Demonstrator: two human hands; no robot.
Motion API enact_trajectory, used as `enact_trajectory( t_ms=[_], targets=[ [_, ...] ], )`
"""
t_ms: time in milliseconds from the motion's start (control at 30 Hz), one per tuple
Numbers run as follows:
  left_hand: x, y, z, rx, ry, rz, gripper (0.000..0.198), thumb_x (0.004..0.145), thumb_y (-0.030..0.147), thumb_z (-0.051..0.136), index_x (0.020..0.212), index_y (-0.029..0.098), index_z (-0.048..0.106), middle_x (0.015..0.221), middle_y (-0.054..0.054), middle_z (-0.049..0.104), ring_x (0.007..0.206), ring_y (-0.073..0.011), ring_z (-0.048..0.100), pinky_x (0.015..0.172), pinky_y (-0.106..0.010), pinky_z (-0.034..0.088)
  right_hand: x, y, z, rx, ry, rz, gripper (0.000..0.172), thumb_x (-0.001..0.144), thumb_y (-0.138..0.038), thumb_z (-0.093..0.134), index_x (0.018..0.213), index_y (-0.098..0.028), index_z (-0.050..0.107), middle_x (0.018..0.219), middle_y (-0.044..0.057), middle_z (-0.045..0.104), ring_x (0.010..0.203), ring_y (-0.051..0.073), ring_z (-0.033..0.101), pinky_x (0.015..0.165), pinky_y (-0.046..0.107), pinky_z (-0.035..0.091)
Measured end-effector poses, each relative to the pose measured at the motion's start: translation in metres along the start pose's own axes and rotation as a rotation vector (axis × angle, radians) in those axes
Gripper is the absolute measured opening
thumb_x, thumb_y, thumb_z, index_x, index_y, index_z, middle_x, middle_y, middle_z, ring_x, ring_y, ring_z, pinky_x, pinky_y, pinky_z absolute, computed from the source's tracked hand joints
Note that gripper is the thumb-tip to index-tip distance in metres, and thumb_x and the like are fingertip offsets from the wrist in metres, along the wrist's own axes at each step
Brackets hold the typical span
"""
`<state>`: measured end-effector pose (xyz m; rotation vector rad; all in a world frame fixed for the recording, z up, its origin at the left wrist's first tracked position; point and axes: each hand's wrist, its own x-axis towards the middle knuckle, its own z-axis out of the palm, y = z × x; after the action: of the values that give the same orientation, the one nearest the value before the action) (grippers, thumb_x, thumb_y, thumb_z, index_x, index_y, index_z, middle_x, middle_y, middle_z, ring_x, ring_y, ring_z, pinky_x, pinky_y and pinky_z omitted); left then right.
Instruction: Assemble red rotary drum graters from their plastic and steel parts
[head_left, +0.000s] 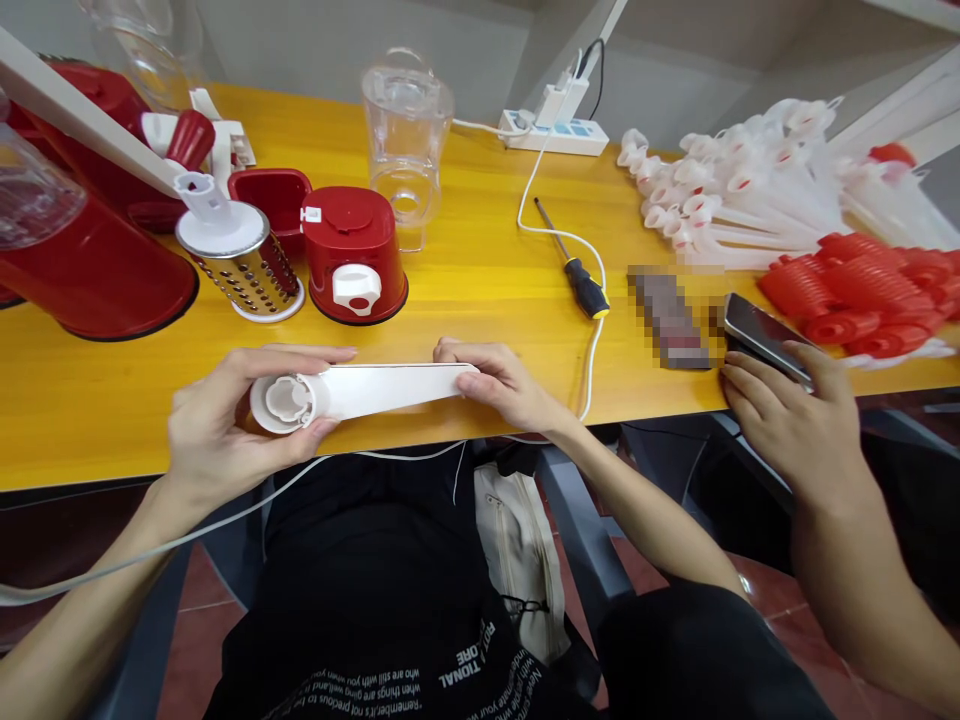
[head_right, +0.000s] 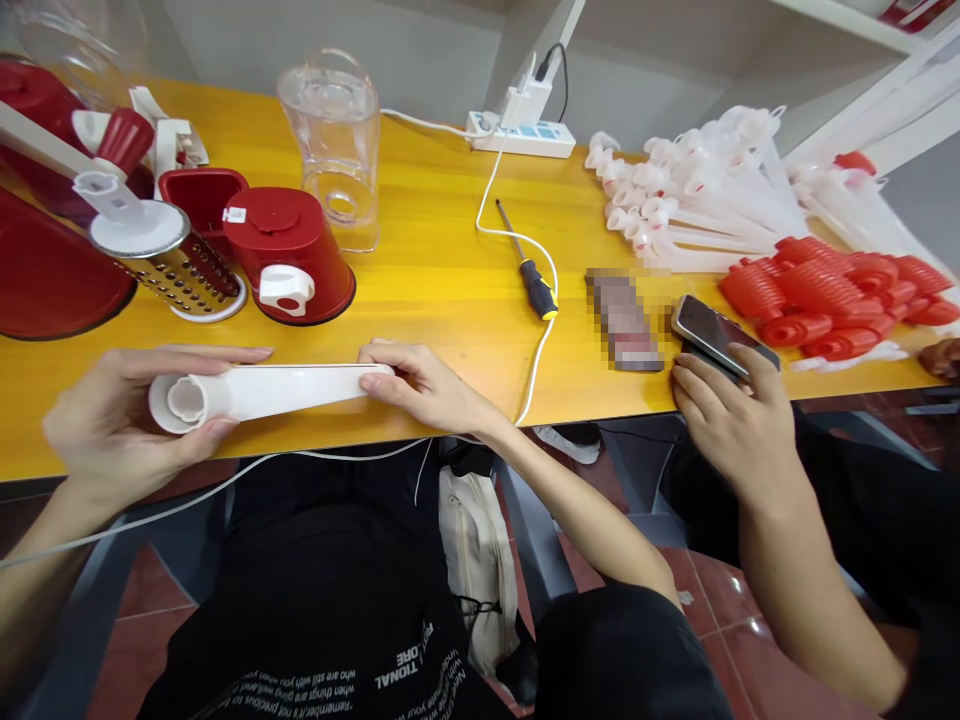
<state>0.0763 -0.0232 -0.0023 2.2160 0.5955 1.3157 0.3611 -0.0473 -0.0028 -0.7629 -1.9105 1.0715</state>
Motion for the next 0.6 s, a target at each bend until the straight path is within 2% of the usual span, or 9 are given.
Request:
enact_trajectory(
  t_ms=[100,333,600],
  targets=[
    [0.0016,0.0015,0.0012,-0.004,0.02,0.02,0.04,0.077,0.015,0.083,0.113,0.02,0.066,0.123,-0.008,0.075,0.109,-0.025,0.074,0.089,-0.038,0.062,-0.0007,-0.0002,-0.0003,-0.02,0.007,0.02,0.051,0.101,-0.056,0.044,0.077,-0.011,0.044,0.075,0.001,0.038,0.069,0.004,0.035,0.066,0.02,0.028],
    [0.0002,0.0041,0.0041,-0.046,0.002,-0.031,0.04,0.076,0.015,0.081,0.111,0.024,0.064,0.116,-0.008,0.077,0.105,-0.0263,0.076,0.083,-0.04,0.065,-0.0006,-0.0005,-0.0007,-0.033,0.011,0.001,0.048,0.1,-0.053,0.046,0.076,-0.011,0.047,0.076,0.001,0.041,0.071,0.004,0.038,0.067,0.019,0.03],
    [-0.0006,-0.0008,0.0045,-0.074,0.013,0.004,0.043,0.073,0.01,0.083,0.11,0.022,0.064,0.116,-0.009,0.076,0.104,-0.0257,0.076,0.082,-0.038,0.064,-0.0007,-0.0003,-0.0004,-0.032,0.017,-0.013,0.044,0.1,-0.048,0.05,0.077,-0.01,0.049,0.076,0.001,0.042,0.072,0.004,0.038,0.068,0.018,0.03]
  ],
)
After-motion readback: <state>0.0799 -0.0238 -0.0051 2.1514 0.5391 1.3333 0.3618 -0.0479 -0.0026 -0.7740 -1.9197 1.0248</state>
